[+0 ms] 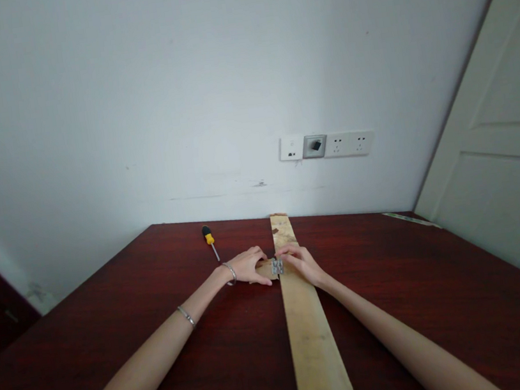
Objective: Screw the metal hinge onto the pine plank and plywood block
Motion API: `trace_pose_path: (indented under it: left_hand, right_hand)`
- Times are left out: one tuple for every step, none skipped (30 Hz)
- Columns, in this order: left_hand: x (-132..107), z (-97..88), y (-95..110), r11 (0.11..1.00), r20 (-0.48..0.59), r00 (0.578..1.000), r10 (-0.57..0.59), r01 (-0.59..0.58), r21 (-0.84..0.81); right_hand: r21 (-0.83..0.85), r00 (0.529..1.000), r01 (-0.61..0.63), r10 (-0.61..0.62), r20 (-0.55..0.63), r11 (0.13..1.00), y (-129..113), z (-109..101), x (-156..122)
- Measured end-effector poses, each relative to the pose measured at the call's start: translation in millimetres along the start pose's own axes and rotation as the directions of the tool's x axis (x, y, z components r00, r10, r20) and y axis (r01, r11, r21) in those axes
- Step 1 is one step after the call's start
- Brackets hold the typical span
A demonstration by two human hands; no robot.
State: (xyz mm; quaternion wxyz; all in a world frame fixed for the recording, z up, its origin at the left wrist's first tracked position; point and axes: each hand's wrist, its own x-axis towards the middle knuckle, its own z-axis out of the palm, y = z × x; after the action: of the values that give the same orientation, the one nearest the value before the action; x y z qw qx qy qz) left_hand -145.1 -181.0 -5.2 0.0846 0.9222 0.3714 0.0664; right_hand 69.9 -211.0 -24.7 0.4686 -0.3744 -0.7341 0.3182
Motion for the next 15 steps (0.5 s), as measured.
trace_pose_path:
  left_hand:
    - [0,0.6,0,1.000,0.002,1.000,0.004,-0.004,-0.002]
    - [0,1.3,-1,1.000,0.005,1.000,0.009,-0.008,-0.006]
    - [0,1.9,-1,1.000,0.009,1.000,0.014,-0.014,-0.011]
    - [1,2.2,-2,1.000,0.011,1.000,0.017,-0.017,-0.019]
    - [1,2.0,-3,0.999,0.013,1.000,0.020,-0.020,-0.031]
    - [1,1.2,-5,0.999,0.012,1.000,0.021,-0.020,-0.046]
    - [0,-0.6,-7,0.998,0.005,1.000,0.018,-0.018,-0.064]
    - [0,-3.3,-10,0.997,-0.009,1.000,0.012,-0.012,-0.080]
    - [-1,-7.0,-15,0.996,-0.029,1.000,0.003,-0.006,-0.091]
    - [-2,-11.7,-20,0.996,-0.055,0.998,-0.014,0.008,-0.094]
    - [-3,-17.2,-27,0.995,-0.088,0.995,-0.051,0.043,-0.087]
    - [-4,-23.3,-36,0.993,-0.123,0.987,-0.107,0.099,-0.071]
    - [-5,-29.8,-45,0.981,-0.159,0.969,-0.191,0.185,-0.053]
    - [-6,-36.4,-56,0.953,-0.198,0.932,-0.302,0.301,-0.039]
    - [-7,-42.9,-68,0.917,-0.231,0.890,-0.393,0.396,-0.036]
  right_hand:
    - [0.006,1.000,-0.004,0.004,-0.001,1.000,0,0,0]
    - [0.012,1.000,-0.007,0.007,-0.002,1.000,-1,0,0]
    - [0.018,1.000,-0.010,0.010,-0.003,1.000,-1,0,0]
    - [0.022,1.000,-0.013,0.013,-0.004,1.000,-2,0,0]
    - [0.026,1.000,-0.016,0.016,-0.007,1.000,-2,0,0]
    - [0.029,1.000,-0.018,0.018,-0.011,0.999,-2,0,0]
    - [0.031,1.000,-0.021,0.021,-0.016,0.999,-2,0,0]
    - [0.033,0.999,-0.023,0.024,-0.022,0.999,-3,0,0]
    - [0.035,0.999,-0.025,0.026,-0.027,0.999,-3,0,0]
    - [0.037,0.999,-0.027,0.029,-0.032,0.999,-2,0,0]
    - [0.040,0.999,-0.029,0.030,-0.039,0.999,-2,0,0]
    - [0.044,0.998,-0.030,0.032,-0.045,0.999,-2,0,0]
    - [0.048,0.998,-0.031,0.033,-0.051,0.998,-1,0,1]
    - [0.051,0.998,-0.032,0.035,-0.057,0.998,-1,0,1]
    - [0.055,0.997,-0.033,0.036,-0.061,0.998,0,0,0]
